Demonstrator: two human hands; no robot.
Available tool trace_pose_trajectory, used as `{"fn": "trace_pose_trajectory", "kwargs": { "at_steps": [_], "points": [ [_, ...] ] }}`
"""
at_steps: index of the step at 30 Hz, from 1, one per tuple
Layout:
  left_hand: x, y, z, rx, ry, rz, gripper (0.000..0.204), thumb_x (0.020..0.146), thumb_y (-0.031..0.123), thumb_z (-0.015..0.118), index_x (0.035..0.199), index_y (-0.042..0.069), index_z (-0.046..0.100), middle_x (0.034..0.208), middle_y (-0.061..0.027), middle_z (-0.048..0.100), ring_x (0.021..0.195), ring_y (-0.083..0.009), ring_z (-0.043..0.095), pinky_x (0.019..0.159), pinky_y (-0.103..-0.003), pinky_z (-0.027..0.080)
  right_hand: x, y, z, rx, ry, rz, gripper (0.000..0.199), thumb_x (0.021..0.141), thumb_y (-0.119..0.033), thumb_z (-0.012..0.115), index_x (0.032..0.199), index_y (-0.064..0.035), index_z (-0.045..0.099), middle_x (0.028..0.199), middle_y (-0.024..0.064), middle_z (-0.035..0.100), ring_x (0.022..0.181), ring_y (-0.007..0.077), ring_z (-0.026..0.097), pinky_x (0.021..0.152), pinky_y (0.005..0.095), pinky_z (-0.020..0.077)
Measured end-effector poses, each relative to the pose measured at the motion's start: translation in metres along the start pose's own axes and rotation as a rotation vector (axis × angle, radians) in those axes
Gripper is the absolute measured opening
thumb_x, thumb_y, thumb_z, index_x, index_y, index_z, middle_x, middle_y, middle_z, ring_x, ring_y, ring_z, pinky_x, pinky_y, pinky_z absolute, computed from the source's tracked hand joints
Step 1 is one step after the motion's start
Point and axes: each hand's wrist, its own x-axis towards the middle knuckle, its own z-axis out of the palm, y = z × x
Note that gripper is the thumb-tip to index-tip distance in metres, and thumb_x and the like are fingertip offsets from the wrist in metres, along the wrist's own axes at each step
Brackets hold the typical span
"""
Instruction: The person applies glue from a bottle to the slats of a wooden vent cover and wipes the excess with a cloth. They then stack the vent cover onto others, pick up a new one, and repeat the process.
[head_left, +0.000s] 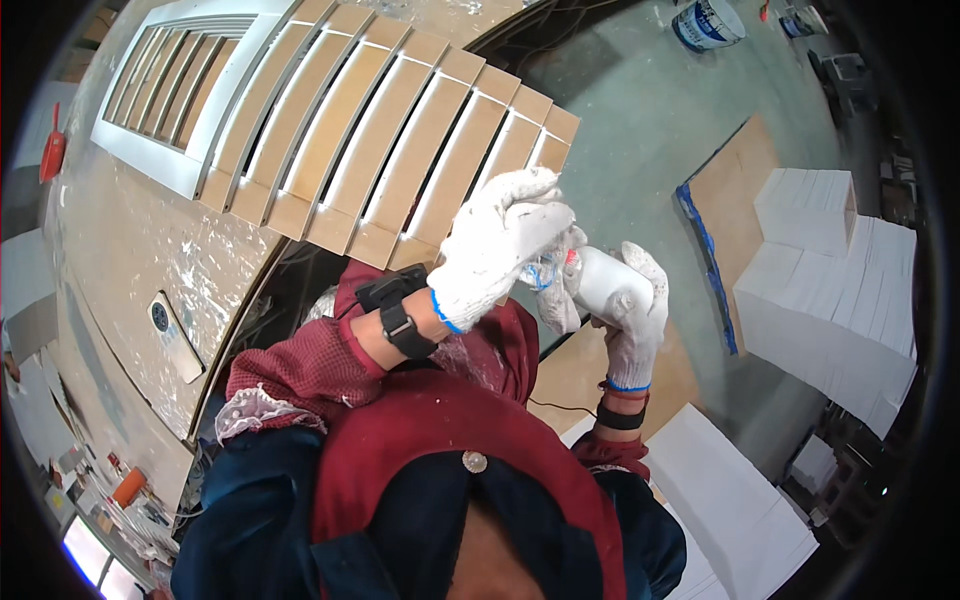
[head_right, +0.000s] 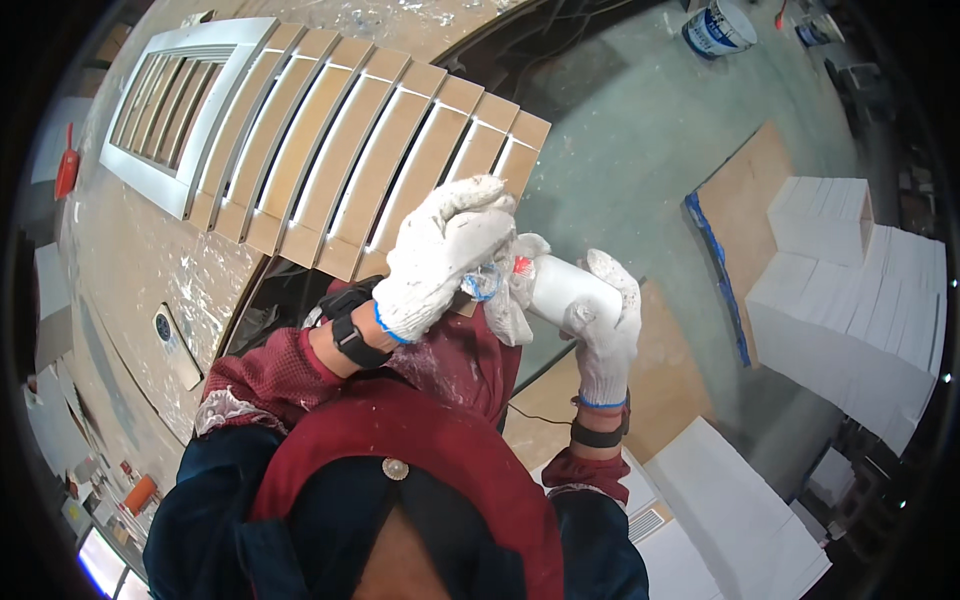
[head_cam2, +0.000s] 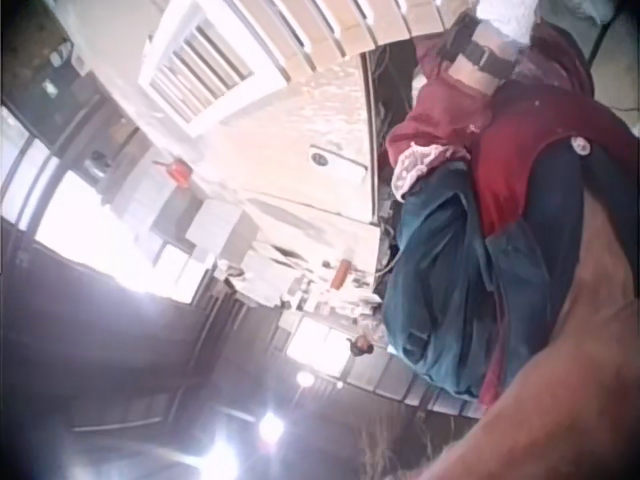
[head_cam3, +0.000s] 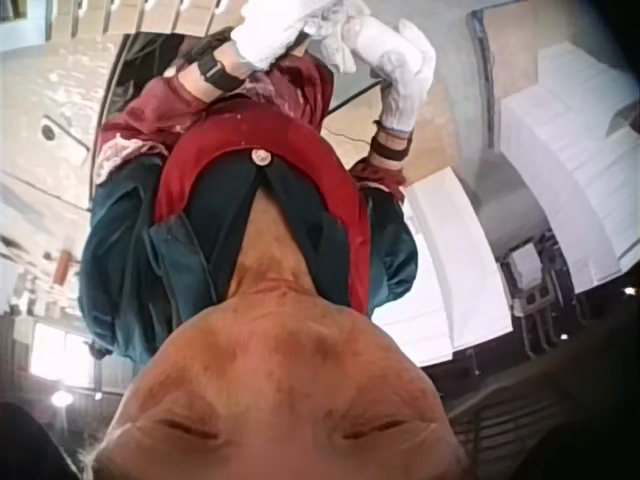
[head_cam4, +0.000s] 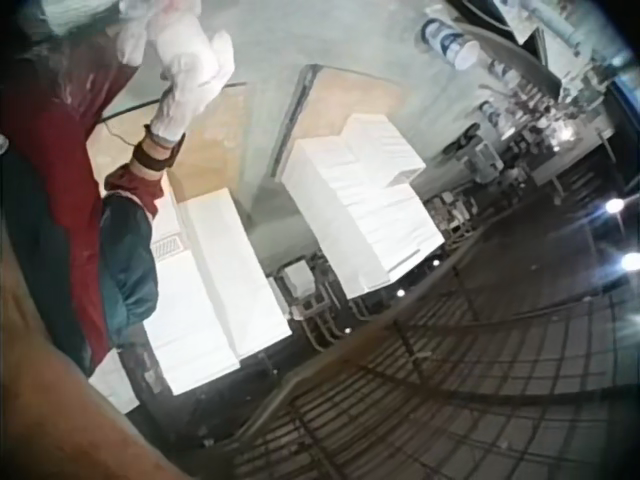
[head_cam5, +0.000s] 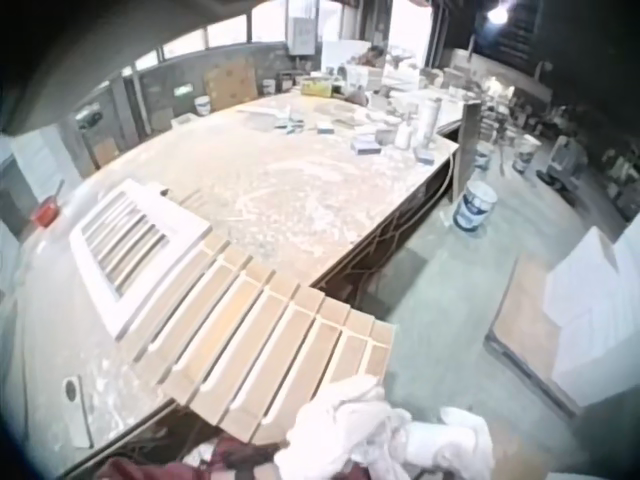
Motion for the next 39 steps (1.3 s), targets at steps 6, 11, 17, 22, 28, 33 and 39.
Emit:
{"fn": "trace_pose_trajectory", "kwargs": {
  "at_steps": [6, 11, 17, 22, 28, 33, 39],
  "points": [
    [0.012, -0.018, -0.009, 0.250, -0.180, 0.308, 0.029, 0.090, 0.016, 0.064, 0.114, 0.000, 0.059, 0.094, -0.0067, 0.064, 0.082, -0.0140, 0.063, 0.076, -0.028, 0.052, -0.013, -0.010, -0.018, -0.017, -0.040, 0.063, 0.064, 0.072, -0.020, 0.073, 0.129, -0.0026, 0.048, 0.117, 0.0141, 0.061, 0.086, 0.0192, 0.065, 0.049, 0.0221, 0.0490],
    [0.014, -0.012, -0.004, -0.573, -0.149, -0.264, 0.031, 0.096, 0.028, 0.057, 0.113, 0.002, 0.057, 0.087, -0.0071, 0.061, 0.078, -0.0199, 0.064, 0.071, -0.034, 0.056, -0.002, -0.020, -0.062, -0.015, -0.046, 0.080, 0.069, 0.070, -0.030, 0.080, 0.126, -0.0019, 0.051, 0.112, 0.0148, 0.062, 0.083, 0.0201, 0.066, 0.047, 0.0225, 0.0503],
    [0.025, -0.008, -0.002, 0.212, -0.374, -0.253, 0.043, 0.094, 0.020, 0.059, 0.128, -0.004, 0.049, 0.092, -0.0080, 0.063, 0.077, -0.0118, 0.061, 0.068, -0.022, 0.049, 0.033, -0.038, -0.066, -0.145, 0.133, -0.197, 0.071, 0.070, -0.033, 0.078, 0.126, 0.0015, 0.050, 0.118, 0.0157, 0.057, 0.096, 0.0253, 0.065, 0.060, 0.0286, 0.0557],
    [0.046, -0.037, 0.043, -0.035, -0.393, -0.397, 0.041, 0.094, 0.026, 0.061, 0.122, -0.002, 0.052, 0.091, -0.0037, 0.060, 0.076, -0.0059, 0.058, 0.063, -0.019, 0.047, 0.067, -0.046, -0.023, -0.323, 0.118, -0.441, 0.057, 0.073, 0.003, 0.070, 0.127, 0.0024, 0.051, 0.125, 0.0142, 0.056, 0.118, 0.0251, 0.053, 0.101, 0.0372, 0.0435],
    [0.060, -0.015, 0.069, -0.343, -0.160, -0.436, 0.033, 0.096, 0.038, 0.056, 0.104, 0.007, 0.056, 0.076, -0.0003, 0.059, 0.057, -0.0061, 0.056, 0.047, -0.021, 0.047, 0.097, -0.052, -0.021, -0.739, -0.035, -0.770, 0.056, 0.071, -0.006, 0.080, 0.122, -0.0026, 0.058, 0.124, 0.0153, 0.058, 0.112, 0.0266, 0.056, 0.097, 0.0369, 0.0464],
    [0.068, -0.019, 0.067, -0.360, -0.142, -0.481, 0.034, 0.096, 0.036, 0.057, 0.111, 0.006, 0.056, 0.088, -0.0013, 0.059, 0.071, -0.0067, 0.058, 0.059, -0.022, 0.050, 0.114, -0.059, -0.018, -0.846, -0.138, -0.907, 0.060, 0.069, -0.008, 0.083, 0.124, -0.0027, 0.058, 0.120, 0.0158, 0.059, 0.109, 0.0280, 0.058, 0.094, 0.0367, 0.0480],
    [0.074, -0.027, 0.063, -0.428, -0.191, -0.488, 0.038, 0.096, 0.035, 0.058, 0.121, 0.006, 0.054, 0.098, -0.0014, 0.058, 0.083, -0.0074, 0.060, 0.069, -0.023, 0.053, 0.124, -0.060, -0.016, -0.826, -0.210, -0.896, 0.063, 0.067, -0.006, 0.084, 0.125, -0.0028, 0.058, 0.121, 0.0165, 0.059, 0.108, 0.0283, 0.058, 0.092, 0.0364, 0.0490]
  ]
}}
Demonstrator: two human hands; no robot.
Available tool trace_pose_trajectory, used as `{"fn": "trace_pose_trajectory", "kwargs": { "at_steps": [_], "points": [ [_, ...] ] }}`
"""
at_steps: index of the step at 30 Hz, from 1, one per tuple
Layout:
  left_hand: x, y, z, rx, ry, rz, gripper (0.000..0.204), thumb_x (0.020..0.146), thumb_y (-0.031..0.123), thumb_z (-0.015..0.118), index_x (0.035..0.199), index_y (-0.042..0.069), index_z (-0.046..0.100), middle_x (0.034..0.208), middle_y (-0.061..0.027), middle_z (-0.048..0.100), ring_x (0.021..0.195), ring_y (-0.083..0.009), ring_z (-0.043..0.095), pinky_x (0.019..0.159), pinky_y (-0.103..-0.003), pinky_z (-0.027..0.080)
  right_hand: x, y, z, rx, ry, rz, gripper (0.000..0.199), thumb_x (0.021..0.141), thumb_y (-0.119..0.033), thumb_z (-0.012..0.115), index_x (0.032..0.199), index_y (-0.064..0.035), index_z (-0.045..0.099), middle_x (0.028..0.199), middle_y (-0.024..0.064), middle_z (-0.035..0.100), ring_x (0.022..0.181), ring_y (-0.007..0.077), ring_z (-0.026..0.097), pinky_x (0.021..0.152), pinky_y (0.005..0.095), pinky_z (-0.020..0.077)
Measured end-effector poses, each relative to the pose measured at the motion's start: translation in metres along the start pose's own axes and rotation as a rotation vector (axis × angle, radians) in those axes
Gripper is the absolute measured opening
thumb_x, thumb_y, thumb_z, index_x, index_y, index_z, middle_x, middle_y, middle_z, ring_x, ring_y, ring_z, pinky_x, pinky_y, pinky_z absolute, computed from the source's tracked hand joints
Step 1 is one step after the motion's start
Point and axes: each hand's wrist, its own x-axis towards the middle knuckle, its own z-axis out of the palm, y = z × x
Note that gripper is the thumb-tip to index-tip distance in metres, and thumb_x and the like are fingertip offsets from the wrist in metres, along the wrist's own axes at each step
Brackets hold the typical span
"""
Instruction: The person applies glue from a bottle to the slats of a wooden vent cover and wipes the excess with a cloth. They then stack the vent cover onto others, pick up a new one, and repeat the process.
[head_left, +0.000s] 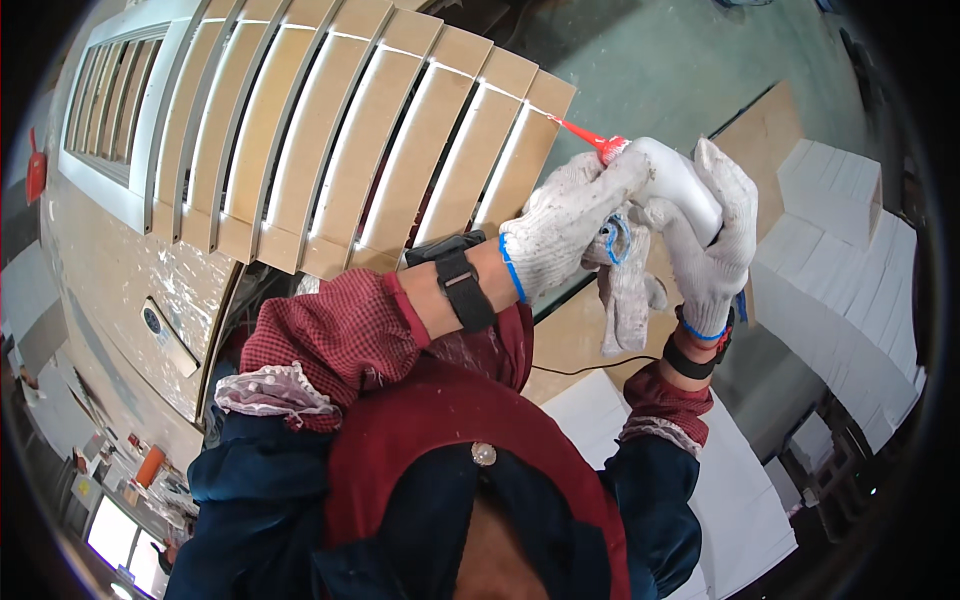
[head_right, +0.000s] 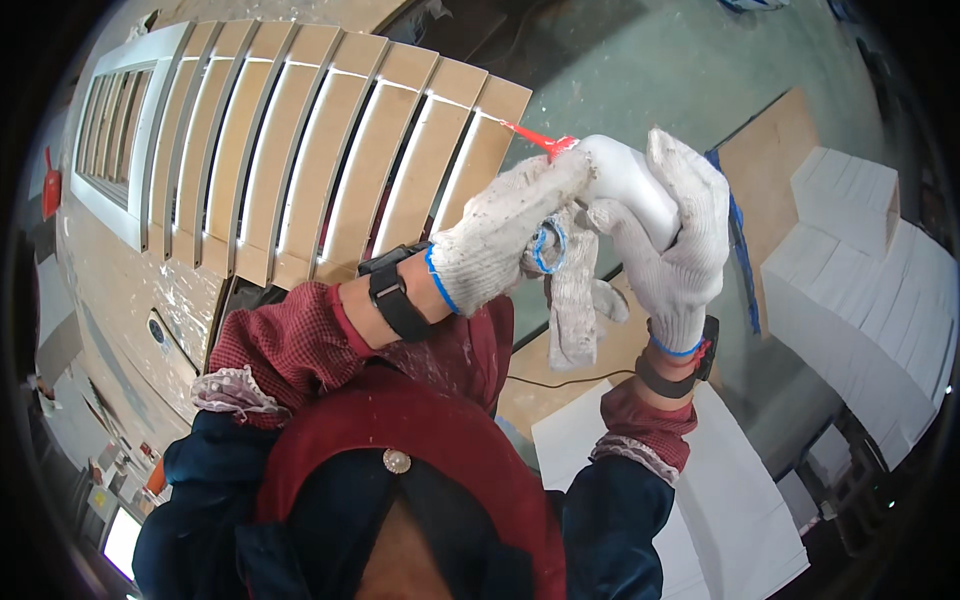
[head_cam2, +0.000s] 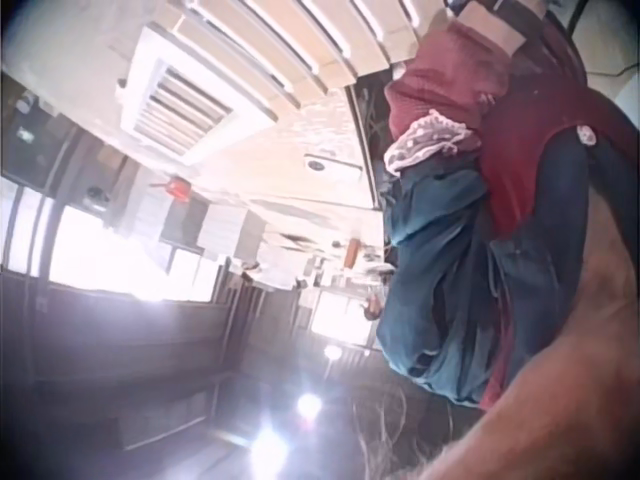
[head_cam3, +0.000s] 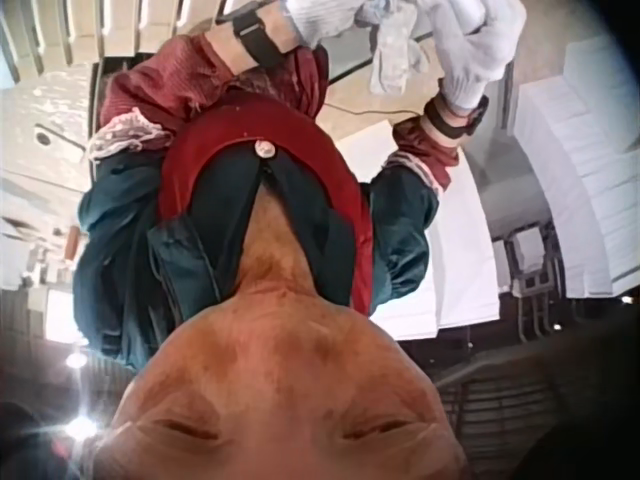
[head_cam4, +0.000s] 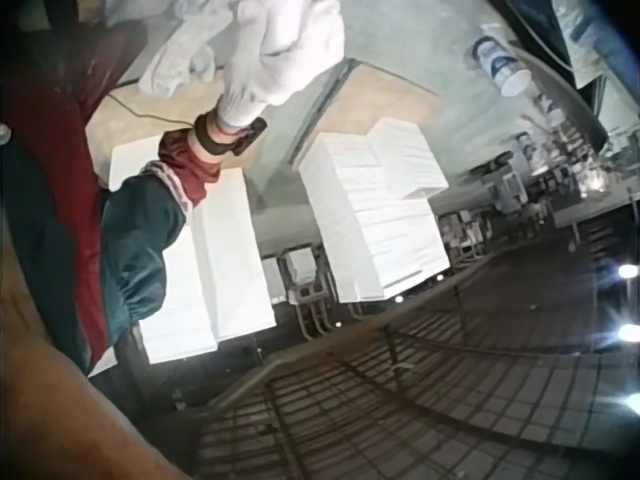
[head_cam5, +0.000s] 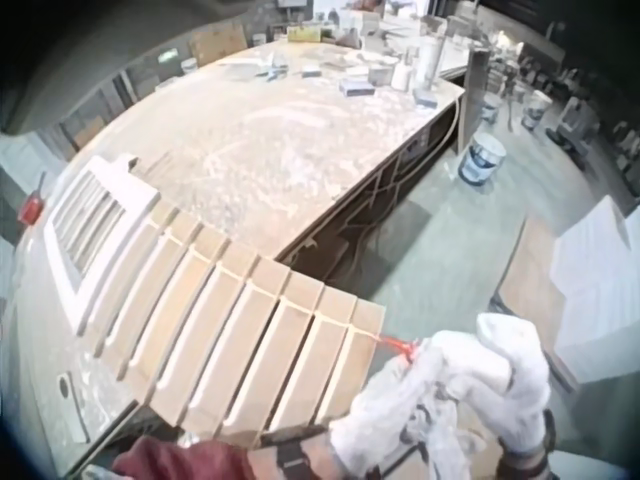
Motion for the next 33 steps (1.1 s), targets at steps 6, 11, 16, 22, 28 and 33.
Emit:
{"fn": "trace_pose_trajectory", "kwargs": {
  "at_steps": [6, 11, 16, 22, 28, 33],
  "points": [
    [0.000, 0.001, -0.001, -0.029, -0.024, 0.020, 0.037, 0.096, 0.034, 0.059, 0.121, 0.006, 0.054, 0.097, -0.0011, 0.059, 0.082, -0.0082, 0.061, 0.066, -0.023, 0.053, 0.007, -0.001, -0.004, 0.026, -0.039, -0.014, 0.063, 0.067, -0.007, 0.084, 0.124, -0.0028, 0.058, 0.121, 0.0172, 0.058, 0.109, 0.0285, 0.058, 0.092, 0.0366, 0.0490],
    [0.003, -0.004, -0.002, -0.022, -0.029, 0.001, 0.035, 0.097, 0.033, 0.058, 0.120, 0.007, 0.054, 0.096, -0.0010, 0.059, 0.082, -0.0082, 0.062, 0.066, -0.024, 0.053, 0.009, -0.007, -0.009, -0.017, -0.054, -0.034, 0.062, 0.067, -0.007, 0.084, 0.124, -0.0026, 0.058, 0.122, 0.0169, 0.058, 0.111, 0.0287, 0.058, 0.092, 0.0369, 0.0495],
    [0.003, -0.006, -0.005, -0.005, -0.099, -0.044, 0.030, 0.097, 0.030, 0.058, 0.116, 0.006, 0.057, 0.094, -0.0010, 0.059, 0.081, -0.0061, 0.059, 0.068, -0.022, 0.050, 0.004, -0.014, -0.018, -0.142, -0.074, -0.062, 0.061, 0.068, -0.004, 0.083, 0.124, -0.0026, 0.058, 0.123, 0.0167, 0.058, 0.112, 0.0278, 0.057, 0.093, 0.0366, 0.0502],
    [-0.017, 0.002, -0.002, 0.034, -0.109, 0.119, 0.027, 0.097, 0.024, 0.058, 0.117, 0.006, 0.057, 0.093, 0.0010, 0.059, 0.082, -0.0051, 0.058, 0.069, -0.021, 0.049, -0.006, -0.021, -0.008, 0.113, 0.093, 0.260, 0.061, 0.068, -0.004, 0.083, 0.124, -0.0007, 0.057, 0.125, 0.0153, 0.056, 0.114, 0.0257, 0.056, 0.096, 0.0367, 0.0493],
    [-0.033, 0.023, -0.001, -0.039, 0.004, 0.257, 0.028, 0.097, 0.018, 0.057, 0.123, 0.006, 0.056, 0.103, 0.0005, 0.061, 0.092, -0.0057, 0.058, 0.075, -0.022, 0.049, 0.018, -0.030, 0.021, 0.197, 0.068, 0.100, 0.056, 0.073, 0.000, 0.077, 0.124, 0.0007, 0.055, 0.131, 0.0151, 0.053, 0.119, 0.0251, 0.054, 0.098, 0.0358, 0.0486],
    [-0.020, 0.030, -0.019, 0.028, 0.058, 0.401, 0.028, 0.093, 0.025, 0.059, 0.111, 0.004, 0.057, 0.090, -0.0001, 0.059, 0.078, -0.0067, 0.054, 0.067, -0.025, 0.047, 0.040, -0.032, 0.041, 0.147, 0.019, 0.066, 0.058, 0.069, -0.001, 0.079, 0.122, -0.0005, 0.057, 0.127, 0.0160, 0.056, 0.114, 0.0265, 0.057, 0.096, 0.0367, 0.0488]
  ]
}}
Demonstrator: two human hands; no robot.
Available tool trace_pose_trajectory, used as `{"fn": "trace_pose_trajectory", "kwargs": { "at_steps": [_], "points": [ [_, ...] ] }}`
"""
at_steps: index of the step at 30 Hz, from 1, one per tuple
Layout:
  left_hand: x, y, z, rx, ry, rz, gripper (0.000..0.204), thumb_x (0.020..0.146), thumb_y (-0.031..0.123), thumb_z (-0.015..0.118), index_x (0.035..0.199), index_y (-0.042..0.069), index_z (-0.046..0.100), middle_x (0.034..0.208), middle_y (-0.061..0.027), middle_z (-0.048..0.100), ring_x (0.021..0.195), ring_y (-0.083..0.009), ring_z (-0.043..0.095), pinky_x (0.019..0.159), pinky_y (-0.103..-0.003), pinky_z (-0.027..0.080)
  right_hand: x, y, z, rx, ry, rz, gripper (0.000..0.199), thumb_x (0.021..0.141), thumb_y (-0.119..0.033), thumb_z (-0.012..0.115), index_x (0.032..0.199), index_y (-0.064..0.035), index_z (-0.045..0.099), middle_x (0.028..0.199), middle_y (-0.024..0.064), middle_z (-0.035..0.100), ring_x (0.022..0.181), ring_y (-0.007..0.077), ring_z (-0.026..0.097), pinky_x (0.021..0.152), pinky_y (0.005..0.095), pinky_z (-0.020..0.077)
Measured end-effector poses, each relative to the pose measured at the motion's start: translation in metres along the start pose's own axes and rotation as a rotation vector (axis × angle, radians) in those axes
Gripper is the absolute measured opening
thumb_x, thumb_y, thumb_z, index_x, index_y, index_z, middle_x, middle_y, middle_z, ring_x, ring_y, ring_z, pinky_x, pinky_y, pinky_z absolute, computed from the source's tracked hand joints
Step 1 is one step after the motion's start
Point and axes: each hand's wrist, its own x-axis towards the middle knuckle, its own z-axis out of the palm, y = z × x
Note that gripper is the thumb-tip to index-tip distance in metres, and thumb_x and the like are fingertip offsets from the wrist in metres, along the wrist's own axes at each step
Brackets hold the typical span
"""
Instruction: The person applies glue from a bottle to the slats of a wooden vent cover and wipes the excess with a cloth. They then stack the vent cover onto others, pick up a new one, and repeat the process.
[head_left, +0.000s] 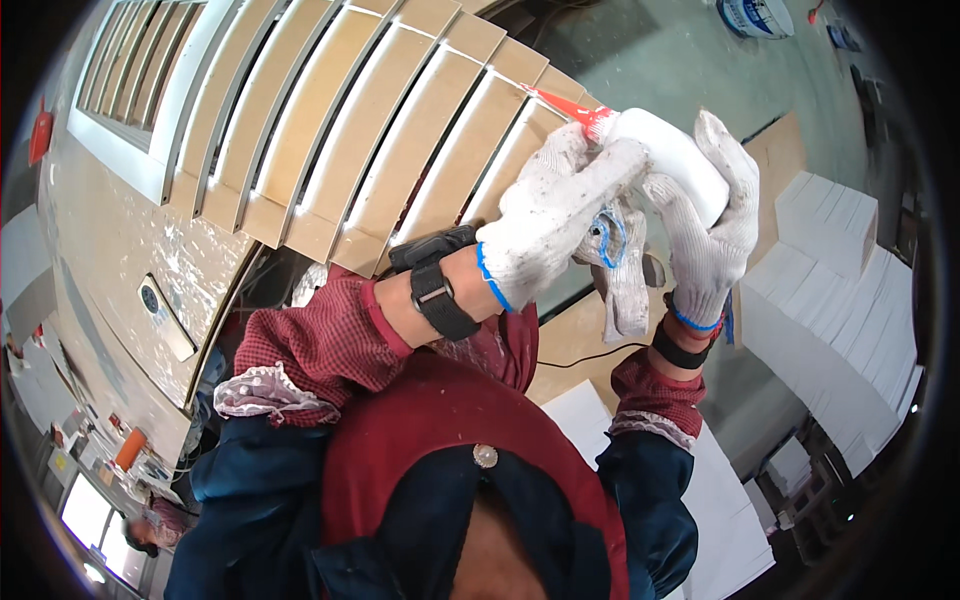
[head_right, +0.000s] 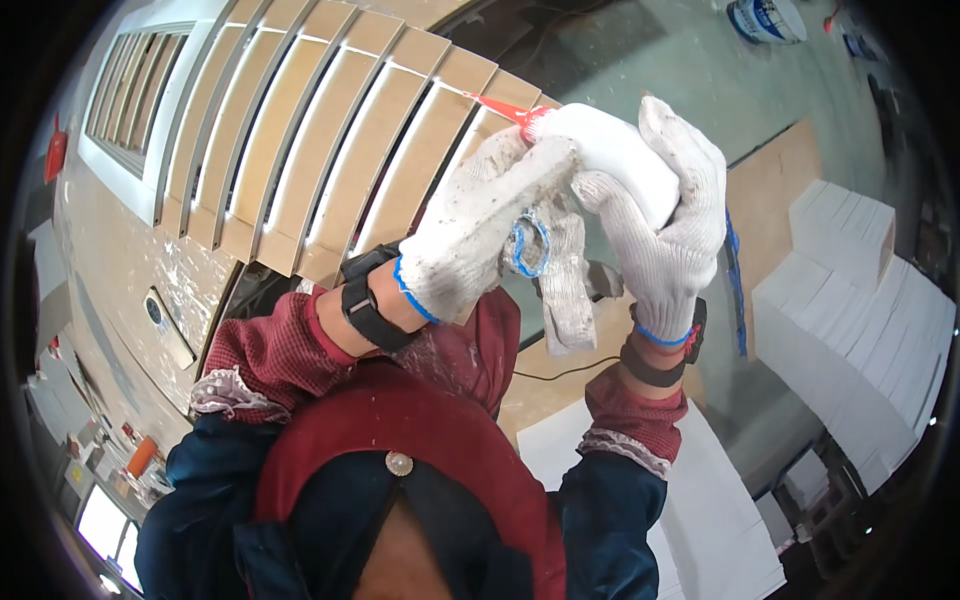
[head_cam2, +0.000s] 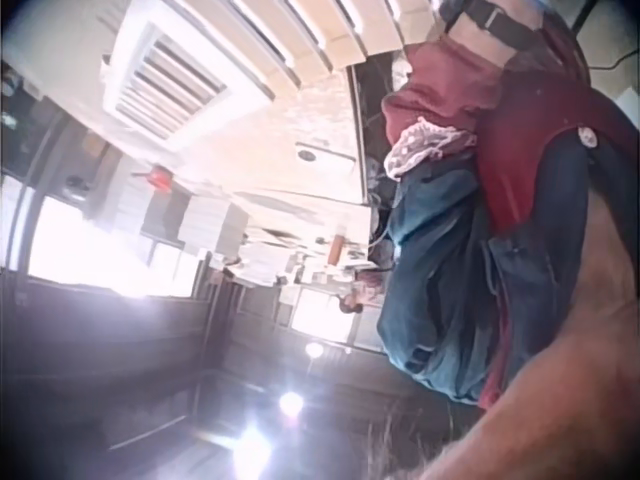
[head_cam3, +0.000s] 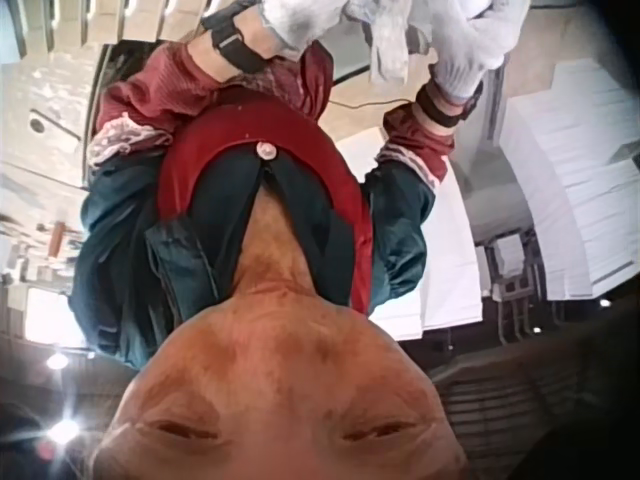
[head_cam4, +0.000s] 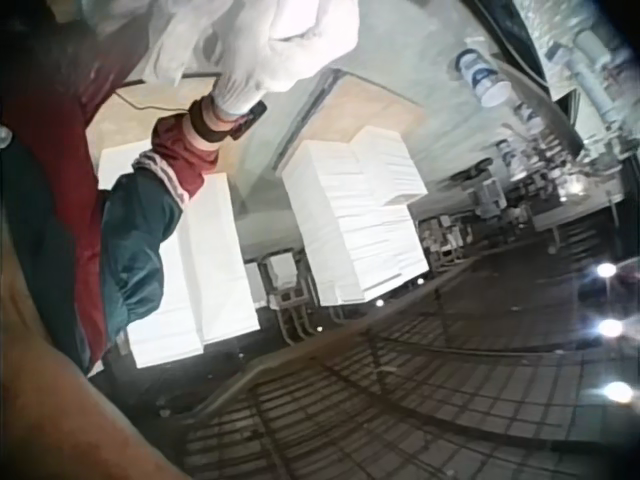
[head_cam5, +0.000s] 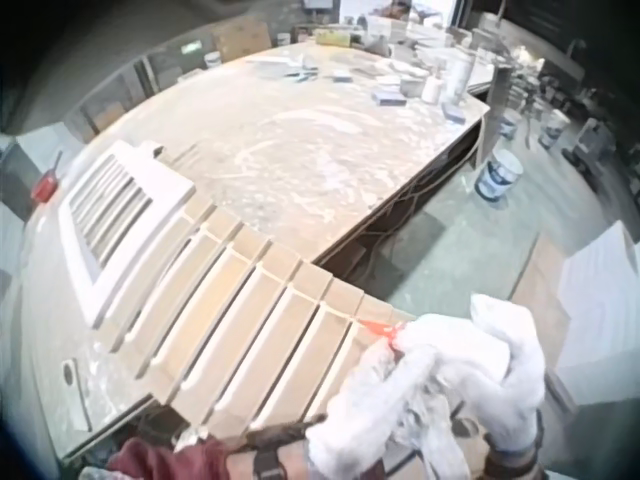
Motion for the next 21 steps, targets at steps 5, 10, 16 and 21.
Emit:
{"fn": "trace_pose_trajectory", "kwargs": {
  "at_steps": [5, 10, 16, 21],
  "points": [
    [-0.001, 0.006, -0.004, 0.023, 0.016, -0.010, 0.030, 0.093, 0.026, 0.059, 0.113, 0.003, 0.057, 0.091, -0.0003, 0.060, 0.079, -0.0070, 0.055, 0.068, -0.025, 0.048, 0.010, -0.004, 0.006, -0.028, -0.011, -0.055, 0.060, 0.064, 0.002, 0.078, 0.121, -0.0021, 0.059, 0.123, 0.0165, 0.058, 0.111, 0.0279, 0.059, 0.095, 0.0377, 0.0489],
    [0.001, 0.006, -0.006, -0.011, 0.040, -0.036, 0.033, 0.093, 0.026, 0.059, 0.117, 0.003, 0.056, 0.094, -0.0012, 0.061, 0.080, -0.0076, 0.057, 0.069, -0.025, 0.049, 0.016, -0.005, 0.009, -0.048, -0.035, -0.078, 0.060, 0.065, 0.001, 0.080, 0.121, -0.0021, 0.059, 0.122, 0.0167, 0.059, 0.111, 0.0276, 0.059, 0.093, 0.0365, 0.0502],
    [0.000, 0.006, -0.006, -0.051, 0.045, -0.073, 0.035, 0.094, 0.027, 0.059, 0.119, 0.003, 0.055, 0.095, -0.0014, 0.061, 0.080, -0.0073, 0.058, 0.066, -0.024, 0.050, 0.022, -0.011, 0.003, -0.117, -0.091, -0.157, 0.060, 0.065, -0.003, 0.082, 0.121, -0.0028, 0.059, 0.121, 0.0169, 0.058, 0.110, 0.0280, 0.060, 0.092, 0.0358, 0.0504],
    [-0.003, 0.005, -0.002, -0.081, 0.001, -0.101, 0.027, 0.095, 0.025, 0.058, 0.113, 0.004, 0.056, 0.086, -0.0008, 0.059, 0.073, -0.0075, 0.058, 0.062, -0.023, 0.049, 0.017, -0.020, -0.009, -0.203, -0.117, -0.133, 0.060, 0.066, -0.003, 0.082, 0.121, -0.0021, 0.059, 0.122, 0.0162, 0.058, 0.111, 0.0273, 0.059, 0.093, 0.0358, 0.0498]
  ]
}}
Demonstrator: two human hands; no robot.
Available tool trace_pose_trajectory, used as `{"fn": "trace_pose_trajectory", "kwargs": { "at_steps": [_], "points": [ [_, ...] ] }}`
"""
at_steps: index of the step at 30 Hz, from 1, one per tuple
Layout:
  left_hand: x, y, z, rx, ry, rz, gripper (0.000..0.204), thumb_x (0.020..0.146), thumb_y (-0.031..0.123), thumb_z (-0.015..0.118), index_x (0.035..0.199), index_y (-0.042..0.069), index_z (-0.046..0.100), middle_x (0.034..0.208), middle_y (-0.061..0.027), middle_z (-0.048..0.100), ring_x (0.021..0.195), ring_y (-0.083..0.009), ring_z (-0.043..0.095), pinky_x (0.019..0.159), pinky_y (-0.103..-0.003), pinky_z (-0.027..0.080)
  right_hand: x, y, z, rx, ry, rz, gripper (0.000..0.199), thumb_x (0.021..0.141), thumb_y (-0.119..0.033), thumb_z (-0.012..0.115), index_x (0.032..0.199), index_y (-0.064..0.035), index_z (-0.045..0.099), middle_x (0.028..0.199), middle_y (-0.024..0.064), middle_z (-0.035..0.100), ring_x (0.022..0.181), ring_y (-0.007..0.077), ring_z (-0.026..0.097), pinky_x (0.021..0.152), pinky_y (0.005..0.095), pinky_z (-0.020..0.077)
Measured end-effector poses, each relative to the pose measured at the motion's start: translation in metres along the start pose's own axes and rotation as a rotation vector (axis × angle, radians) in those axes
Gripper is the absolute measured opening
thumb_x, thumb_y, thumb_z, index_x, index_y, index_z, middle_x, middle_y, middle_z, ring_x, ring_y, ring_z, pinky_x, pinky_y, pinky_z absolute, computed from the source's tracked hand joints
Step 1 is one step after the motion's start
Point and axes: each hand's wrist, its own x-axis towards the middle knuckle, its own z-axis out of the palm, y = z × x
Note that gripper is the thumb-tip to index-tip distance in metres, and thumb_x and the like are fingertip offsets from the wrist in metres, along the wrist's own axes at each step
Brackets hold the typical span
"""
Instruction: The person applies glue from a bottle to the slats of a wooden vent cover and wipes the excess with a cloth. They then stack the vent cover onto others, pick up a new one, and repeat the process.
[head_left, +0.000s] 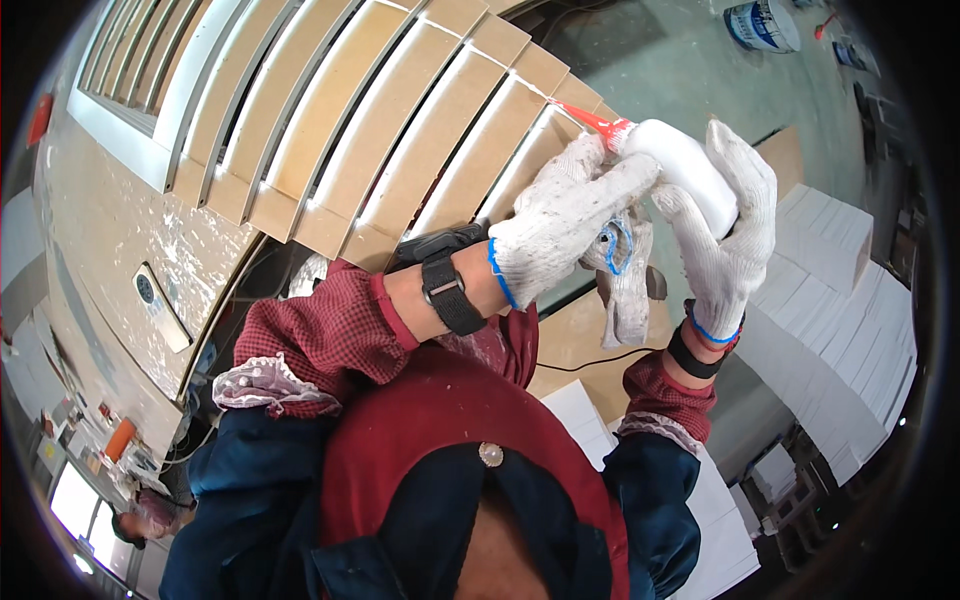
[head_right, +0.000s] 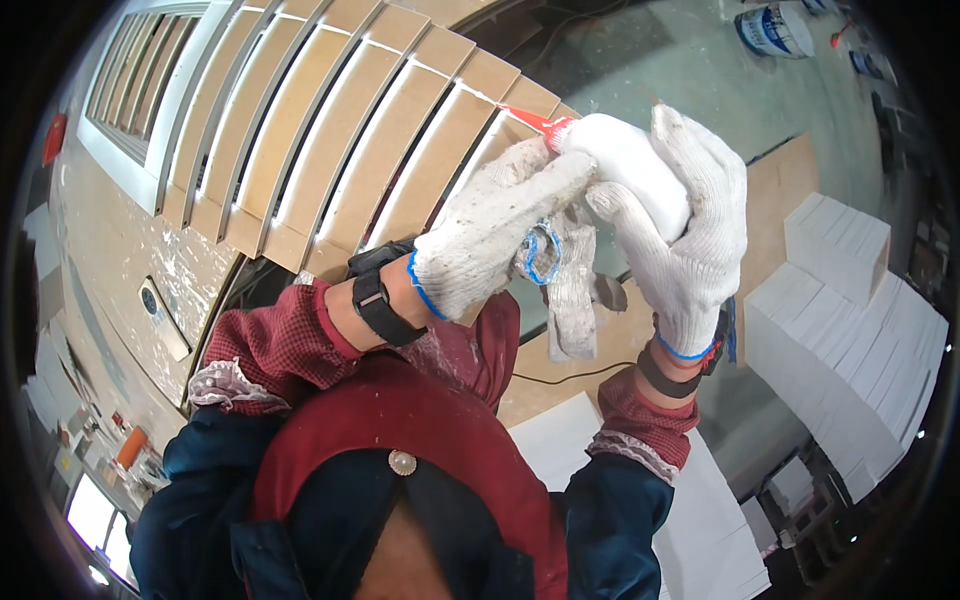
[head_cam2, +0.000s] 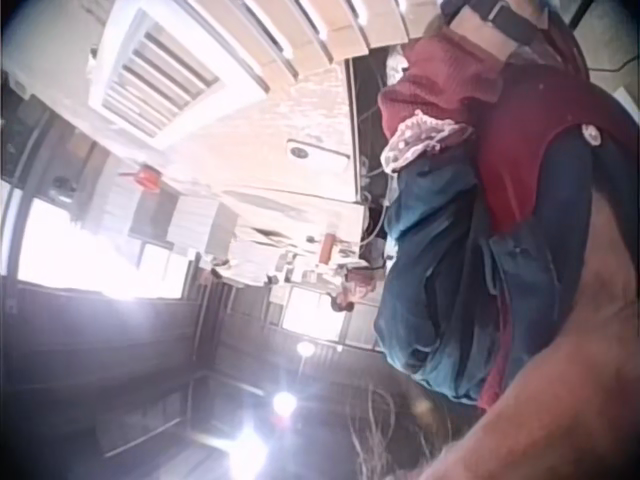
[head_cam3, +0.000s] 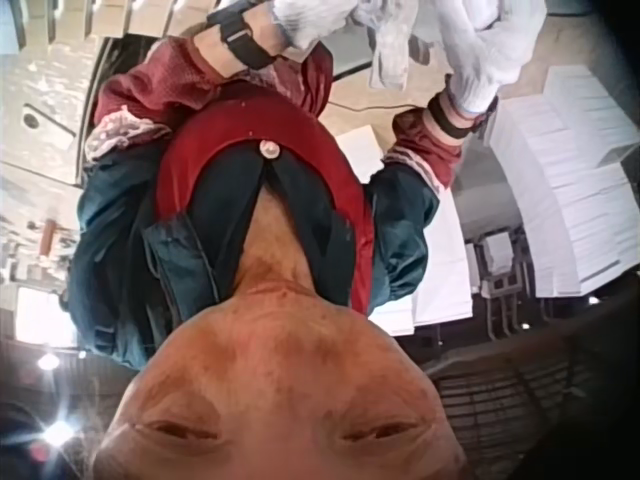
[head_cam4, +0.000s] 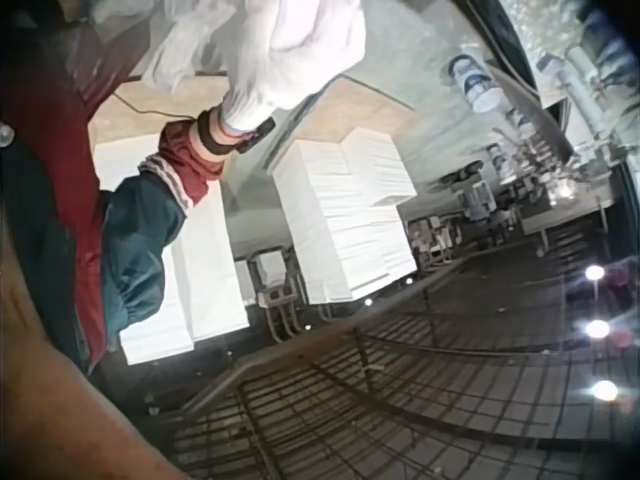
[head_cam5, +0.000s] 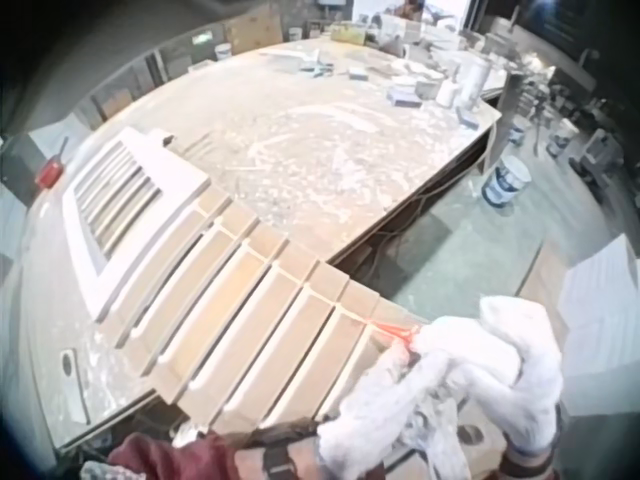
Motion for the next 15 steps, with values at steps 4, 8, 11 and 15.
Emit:
{"fn": "trace_pose_trajectory", "kwargs": {
  "at_steps": [4, 8, 11, 15],
  "points": [
    [-0.013, 0.011, -0.001, 0.079, -0.059, -0.097, 0.024, 0.096, 0.024, 0.057, 0.110, 0.004, 0.057, 0.080, -0.0011, 0.059, 0.069, -0.0087, 0.059, 0.061, -0.023, 0.049, -0.017, 0.005, -0.009, 0.159, 0.043, 0.198, 0.057, 0.071, -0.002, 0.078, 0.123, 0.0003, 0.057, 0.123, 0.0141, 0.058, 0.115, 0.0258, 0.057, 0.097, 0.0361, 0.0478],
    [-0.042, 0.024, -0.020, 0.316, -0.048, -0.178, 0.045, 0.096, 0.032, 0.056, 0.129, 0.001, 0.050, 0.109, -0.0105, 0.063, 0.096, -0.0162, 0.062, 0.080, -0.028, 0.052, -0.043, 0.000, -0.012, 0.393, 0.263, 0.484, 0.056, 0.074, -0.003, 0.074, 0.126, 0.0016, 0.053, 0.124, 0.0136, 0.058, 0.117, 0.0252, 0.055, 0.100, 0.0366, 0.0460],
    [-0.061, 0.026, -0.057, 0.545, -0.052, 0.484, 0.046, 0.099, 0.035, 0.051, 0.130, 0.001, 0.048, 0.117, -0.0153, 0.060, 0.104, -0.0222, 0.062, 0.084, -0.032, 0.053, -0.066, 0.013, -0.006, 0.764, 0.349, 0.591, 0.060, 0.080, -0.022, 0.073, 0.129, 0.0019, 0.049, 0.120, 0.0144, 0.058, 0.096, 0.0201, 0.064, 0.064, 0.0230, 0.0557],
    [-0.095, 0.066, -0.071, 0.061, 0.158, 0.445, 0.038, 0.102, 0.030, 0.046, 0.127, 0.001, 0.050, 0.117, -0.0186, 0.061, 0.103, -0.0251, 0.063, 0.085, -0.032, 0.053, -0.082, -0.017, 0.012, 1.041, 0.308, 0.683, 0.060, 0.077, -0.019, 0.072, 0.128, 0.0007, 0.048, 0.116, 0.0133, 0.057, 0.093, 0.0191, 0.063, 0.060, 0.0237, 0.0548]
  ]
}}
